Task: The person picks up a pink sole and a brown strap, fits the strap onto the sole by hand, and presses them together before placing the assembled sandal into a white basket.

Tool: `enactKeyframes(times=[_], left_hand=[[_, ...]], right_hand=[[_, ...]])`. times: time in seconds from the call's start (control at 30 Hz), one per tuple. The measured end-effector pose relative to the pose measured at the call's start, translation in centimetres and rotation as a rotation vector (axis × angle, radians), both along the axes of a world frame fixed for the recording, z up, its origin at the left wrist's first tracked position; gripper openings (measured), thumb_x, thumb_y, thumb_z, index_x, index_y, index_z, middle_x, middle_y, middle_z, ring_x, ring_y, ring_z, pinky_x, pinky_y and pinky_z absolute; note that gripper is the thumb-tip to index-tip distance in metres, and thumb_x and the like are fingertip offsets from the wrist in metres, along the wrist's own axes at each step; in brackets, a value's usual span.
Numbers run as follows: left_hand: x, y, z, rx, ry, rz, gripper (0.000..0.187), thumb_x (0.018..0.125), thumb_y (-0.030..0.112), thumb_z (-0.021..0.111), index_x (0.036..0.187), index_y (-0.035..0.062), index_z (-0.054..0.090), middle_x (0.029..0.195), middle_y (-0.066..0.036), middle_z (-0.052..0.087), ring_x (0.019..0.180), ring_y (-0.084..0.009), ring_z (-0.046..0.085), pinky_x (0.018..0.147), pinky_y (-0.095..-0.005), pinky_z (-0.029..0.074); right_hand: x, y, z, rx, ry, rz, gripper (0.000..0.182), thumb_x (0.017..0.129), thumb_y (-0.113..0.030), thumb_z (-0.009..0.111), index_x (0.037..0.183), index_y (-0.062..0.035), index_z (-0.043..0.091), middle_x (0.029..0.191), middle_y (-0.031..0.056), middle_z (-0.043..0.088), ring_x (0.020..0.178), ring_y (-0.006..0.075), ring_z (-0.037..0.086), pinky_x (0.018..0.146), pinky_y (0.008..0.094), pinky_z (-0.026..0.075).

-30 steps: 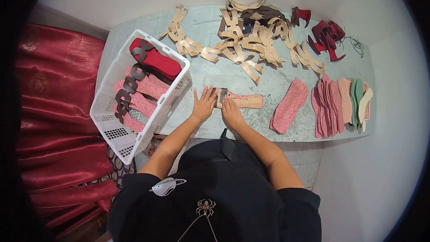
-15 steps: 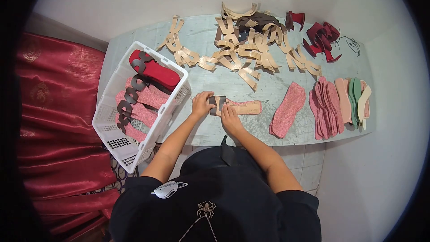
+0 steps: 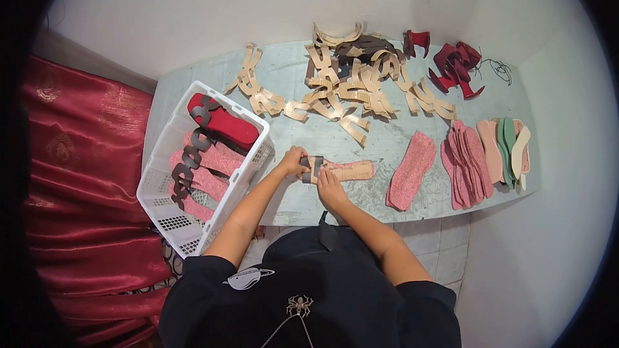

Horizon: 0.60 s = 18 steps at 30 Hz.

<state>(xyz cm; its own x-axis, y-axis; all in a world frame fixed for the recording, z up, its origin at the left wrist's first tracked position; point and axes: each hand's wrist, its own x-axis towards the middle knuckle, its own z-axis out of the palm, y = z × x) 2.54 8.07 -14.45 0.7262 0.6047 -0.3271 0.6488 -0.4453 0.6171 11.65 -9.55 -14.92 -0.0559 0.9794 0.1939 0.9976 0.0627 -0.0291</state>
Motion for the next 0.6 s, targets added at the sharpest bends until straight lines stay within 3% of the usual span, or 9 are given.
enactKeyframes(times=[0.23,0.3,0.4,0.53,0.6], left_hand=[[0.4,0.0,1.3,0.007,0.113,-0.063,0.053,0.051,0.017,0.081,0.094,0.0092,0.051,0.091,-0.014,0.054,0.087,-0.0324,0.053,0.073,-0.0388,0.045],[0.4,0.0,1.8,-0.025,0.215,-0.085,0.055,0.055,0.027,0.078,0.099,0.0128,0.049,0.091,-0.012,0.058,0.092,-0.0337,0.051,0.079,-0.0438,0.038],[0.0,-0.3,2.6,0.086,0.249,-0.165,0.057,0.058,0.029,0.076,0.103,0.0146,0.044,0.089,-0.013,0.061,0.091,-0.0314,0.053,0.079,-0.0460,0.036],[-0.6,-0.5,2.1,0.000,0.134,-0.148,0.058,0.061,0.023,0.074,0.106,0.0138,0.039,0.089,-0.015,0.060,0.086,-0.0306,0.057,0.076,-0.0442,0.039],[-0.9,-0.8,2.8,-0.250,-0.005,-0.007,0.057,0.064,0.014,0.071,0.108,0.0142,0.035,0.083,-0.015,0.060,0.078,-0.0313,0.060,0.068,-0.0404,0.044]], right_hand=[[-0.1,-0.5,-0.3,-0.074,0.011,-0.011,0.045,0.076,-0.014,0.042,0.115,0.0091,0.042,0.126,0.0245,0.036,0.118,0.0351,0.035,0.093,0.0459,0.032],[-0.2,-0.4,-0.2,-0.093,0.047,-0.022,0.046,0.077,-0.014,0.042,0.116,0.0091,0.041,0.127,0.0244,0.035,0.119,0.0351,0.033,0.094,0.0470,0.031],[-0.1,-0.4,-0.1,-0.121,0.036,-0.016,0.046,0.077,-0.014,0.042,0.117,0.0093,0.039,0.128,0.0248,0.033,0.120,0.0352,0.032,0.095,0.0460,0.030],[0.1,-0.5,0.0,-0.112,0.107,-0.010,0.049,0.075,-0.014,0.045,0.117,0.0097,0.038,0.127,0.0253,0.034,0.119,0.0361,0.032,0.096,0.0449,0.029],[0.2,-0.7,0.7,-0.114,0.158,0.000,0.051,0.074,-0.014,0.047,0.118,0.0099,0.037,0.127,0.0254,0.034,0.119,0.0364,0.032,0.096,0.0447,0.029]])
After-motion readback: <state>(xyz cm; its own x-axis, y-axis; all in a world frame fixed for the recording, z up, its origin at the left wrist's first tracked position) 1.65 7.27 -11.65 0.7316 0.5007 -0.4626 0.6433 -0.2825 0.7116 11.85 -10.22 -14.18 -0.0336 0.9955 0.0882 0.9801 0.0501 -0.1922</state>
